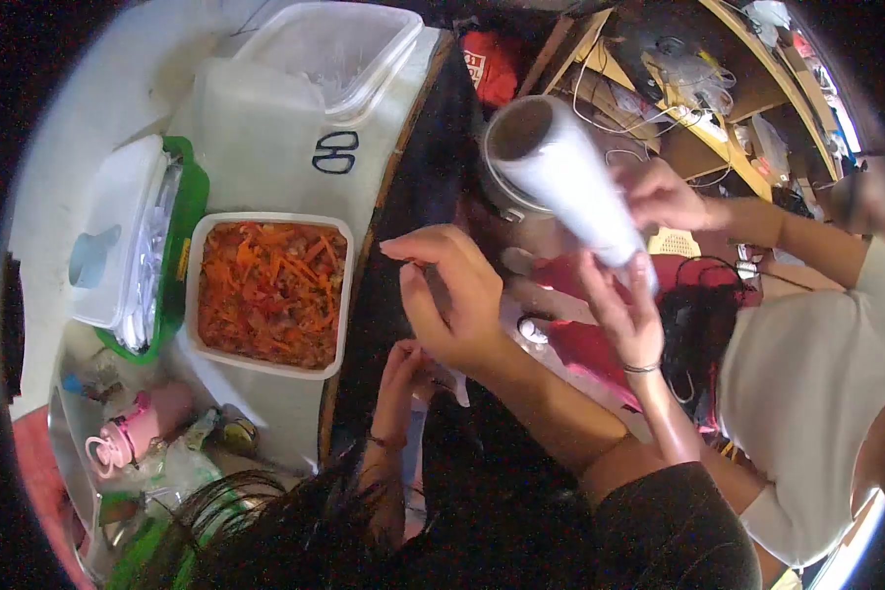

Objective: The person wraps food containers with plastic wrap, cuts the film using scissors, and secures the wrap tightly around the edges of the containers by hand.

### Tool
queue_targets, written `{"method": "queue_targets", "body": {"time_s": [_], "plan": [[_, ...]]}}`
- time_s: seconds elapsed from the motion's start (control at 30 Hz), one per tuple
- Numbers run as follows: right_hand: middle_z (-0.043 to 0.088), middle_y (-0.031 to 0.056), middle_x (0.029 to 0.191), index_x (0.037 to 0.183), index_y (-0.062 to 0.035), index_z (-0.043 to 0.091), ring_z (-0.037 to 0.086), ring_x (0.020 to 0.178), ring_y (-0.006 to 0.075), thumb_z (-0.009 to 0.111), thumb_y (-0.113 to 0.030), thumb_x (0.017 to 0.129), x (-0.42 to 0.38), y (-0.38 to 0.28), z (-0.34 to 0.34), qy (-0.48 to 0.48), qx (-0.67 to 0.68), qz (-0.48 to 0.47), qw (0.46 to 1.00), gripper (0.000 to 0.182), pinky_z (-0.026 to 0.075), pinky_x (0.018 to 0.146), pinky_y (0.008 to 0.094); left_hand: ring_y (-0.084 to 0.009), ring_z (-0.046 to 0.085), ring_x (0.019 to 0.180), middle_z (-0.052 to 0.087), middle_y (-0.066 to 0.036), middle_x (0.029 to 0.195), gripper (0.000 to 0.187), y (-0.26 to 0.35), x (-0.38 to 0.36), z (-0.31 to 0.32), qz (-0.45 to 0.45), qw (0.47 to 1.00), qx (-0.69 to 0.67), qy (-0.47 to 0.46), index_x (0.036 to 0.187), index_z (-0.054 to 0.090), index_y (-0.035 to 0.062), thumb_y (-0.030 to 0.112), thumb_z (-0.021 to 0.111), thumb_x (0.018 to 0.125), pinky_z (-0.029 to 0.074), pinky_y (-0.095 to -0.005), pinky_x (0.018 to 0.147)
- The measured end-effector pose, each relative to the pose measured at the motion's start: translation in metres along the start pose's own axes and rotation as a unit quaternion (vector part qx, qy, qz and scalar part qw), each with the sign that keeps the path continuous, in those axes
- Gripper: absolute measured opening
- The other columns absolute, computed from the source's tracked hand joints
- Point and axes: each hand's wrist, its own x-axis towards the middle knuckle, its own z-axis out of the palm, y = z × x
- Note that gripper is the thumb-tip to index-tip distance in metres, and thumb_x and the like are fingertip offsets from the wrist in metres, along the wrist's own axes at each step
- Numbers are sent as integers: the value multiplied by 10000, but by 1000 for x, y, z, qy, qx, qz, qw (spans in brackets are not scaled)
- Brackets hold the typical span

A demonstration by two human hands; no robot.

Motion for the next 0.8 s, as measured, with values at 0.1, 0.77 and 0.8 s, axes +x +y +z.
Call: {"method": "queue_targets", "body": {"time_s": [0.1,0.77,0.8], "plan": [[594,134,857,907,12,570,572,763,248,501,49,737,11,-22,1,11,-3,-11,1000,187,451,708,320,-98,487,836,528,-31,923,161,31,-3,18,31,998,48,-34,1006,477,56,163,480,886,383,-225,743],[574,91,955,945,-94,622,520,918,291,576,-133,731,23,-23,-38,-207,-375,-21,903,222,331,871,410,-172,496,1022,511,-148,1114,359,137,5,27,362,919,110,-109,1052,424,25,-13,622,756,411,-295,870],[578,82,954,938,-101,626,513,933,294,575,-140,733,24,-26,-35,-214,-388,-19,896,215,316,880,421,-172,499,1018,514,-150,1108,347,137,3,24,363,918,118,-109,1040,427,26,-13,622,756,412,-296,868]]}}
